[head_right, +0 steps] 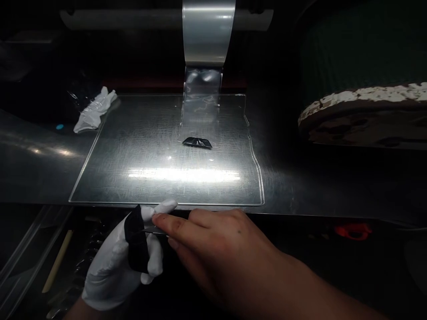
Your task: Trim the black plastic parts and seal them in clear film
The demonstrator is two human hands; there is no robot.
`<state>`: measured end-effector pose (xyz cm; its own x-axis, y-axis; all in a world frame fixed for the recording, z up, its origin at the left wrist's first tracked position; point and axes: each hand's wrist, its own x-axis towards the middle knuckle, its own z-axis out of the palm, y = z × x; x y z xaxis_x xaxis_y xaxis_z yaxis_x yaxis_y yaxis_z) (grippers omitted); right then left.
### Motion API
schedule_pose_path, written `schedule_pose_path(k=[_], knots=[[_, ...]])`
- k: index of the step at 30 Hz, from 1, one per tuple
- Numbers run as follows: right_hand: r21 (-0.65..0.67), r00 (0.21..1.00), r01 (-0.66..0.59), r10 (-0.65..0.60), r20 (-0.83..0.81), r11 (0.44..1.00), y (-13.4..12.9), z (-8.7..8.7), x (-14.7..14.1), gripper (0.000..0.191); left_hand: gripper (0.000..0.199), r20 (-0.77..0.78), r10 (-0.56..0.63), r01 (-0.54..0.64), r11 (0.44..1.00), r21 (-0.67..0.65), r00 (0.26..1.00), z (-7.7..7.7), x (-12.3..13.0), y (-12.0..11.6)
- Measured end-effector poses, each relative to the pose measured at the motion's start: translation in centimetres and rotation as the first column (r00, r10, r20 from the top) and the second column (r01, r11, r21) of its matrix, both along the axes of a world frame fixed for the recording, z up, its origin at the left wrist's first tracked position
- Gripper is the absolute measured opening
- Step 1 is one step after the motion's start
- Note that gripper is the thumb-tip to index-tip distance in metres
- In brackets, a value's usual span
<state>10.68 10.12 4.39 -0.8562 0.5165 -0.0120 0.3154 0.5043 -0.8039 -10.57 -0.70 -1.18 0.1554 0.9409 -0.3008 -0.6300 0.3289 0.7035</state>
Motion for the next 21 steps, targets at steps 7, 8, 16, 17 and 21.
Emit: schedule_pose_path(k=[7,8,16,17,21], knots=[[0.055,0.998,0.057,-0.058,0.020,0.997,-0.26,0.08,0.10,0.045,0.069,0.020,-0.012,0.011,0.999,0.040,1.000,0.01,0.37,0.58],[0.061,0.998,0.062,-0.064,0.021,0.996,-0.22,0.18,0.07,0.044,0.068,0.023,-0.022,0.022,0.999,0.037,0.999,-0.06,0.40,0.58],[0.042,1.000,-0.009,0.010,-0.014,0.999,0.46,0.76,-0.04,0.045,0.073,0.047,-0.040,0.039,0.999,0.029,0.998,-0.39,0.51,0.11],[0.042,1.000,-0.016,0.017,-0.008,0.999,0.52,0.75,-0.03,0.045,0.073,0.042,-0.044,0.042,0.999,0.029,0.998,-0.37,0.52,0.11],[0.040,0.999,-0.034,0.034,0.004,0.999,0.54,0.62,-0.03,0.045,0.072,0.036,-0.062,0.060,0.997,0.047,0.997,-0.43,0.50,0.10]])
